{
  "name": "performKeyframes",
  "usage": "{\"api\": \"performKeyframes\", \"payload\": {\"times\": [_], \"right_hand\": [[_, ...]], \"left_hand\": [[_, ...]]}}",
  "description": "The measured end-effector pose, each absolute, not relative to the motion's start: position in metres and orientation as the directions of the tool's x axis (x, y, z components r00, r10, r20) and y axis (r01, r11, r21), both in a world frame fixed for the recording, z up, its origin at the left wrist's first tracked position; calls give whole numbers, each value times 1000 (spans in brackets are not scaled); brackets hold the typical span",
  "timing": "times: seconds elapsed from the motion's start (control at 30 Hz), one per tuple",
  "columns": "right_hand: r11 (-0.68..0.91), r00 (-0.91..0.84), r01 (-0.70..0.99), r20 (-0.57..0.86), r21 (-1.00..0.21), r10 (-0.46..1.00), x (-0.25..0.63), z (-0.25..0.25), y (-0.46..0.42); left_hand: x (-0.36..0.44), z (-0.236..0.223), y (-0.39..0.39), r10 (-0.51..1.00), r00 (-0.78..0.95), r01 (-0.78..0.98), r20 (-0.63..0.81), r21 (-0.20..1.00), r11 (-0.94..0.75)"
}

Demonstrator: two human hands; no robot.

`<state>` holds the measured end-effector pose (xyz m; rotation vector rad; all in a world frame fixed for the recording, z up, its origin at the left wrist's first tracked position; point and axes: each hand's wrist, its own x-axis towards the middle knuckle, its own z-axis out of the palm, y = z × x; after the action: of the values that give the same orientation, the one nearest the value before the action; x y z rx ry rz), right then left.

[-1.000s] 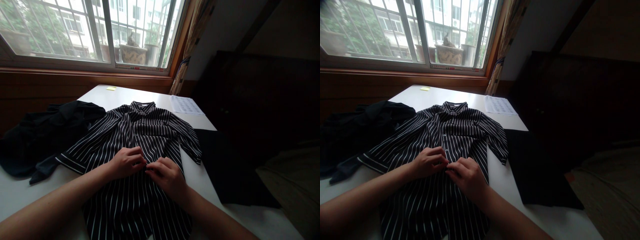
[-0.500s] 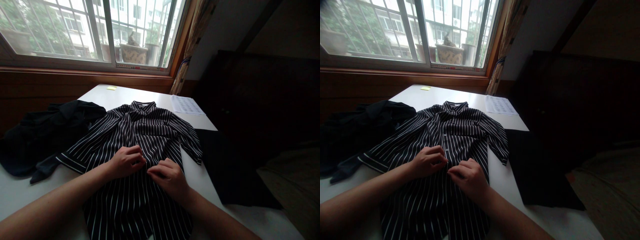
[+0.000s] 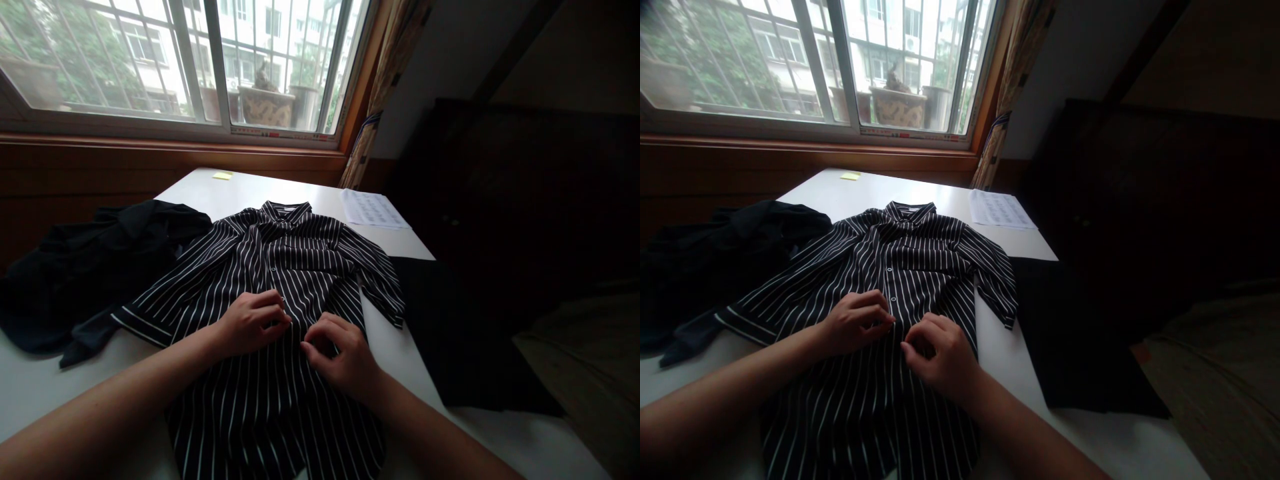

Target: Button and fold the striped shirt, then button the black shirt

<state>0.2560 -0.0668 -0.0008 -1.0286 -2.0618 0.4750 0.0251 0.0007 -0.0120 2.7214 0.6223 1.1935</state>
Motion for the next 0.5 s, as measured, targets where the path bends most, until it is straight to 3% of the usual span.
{"api": "performKeyframes", "payload": {"times": [0.5], "right_hand": [[613, -384, 620, 491, -490, 782, 249, -6, -67]], "left_hand": [[26, -13, 0, 406, 606, 339, 684, 240, -910]]}}
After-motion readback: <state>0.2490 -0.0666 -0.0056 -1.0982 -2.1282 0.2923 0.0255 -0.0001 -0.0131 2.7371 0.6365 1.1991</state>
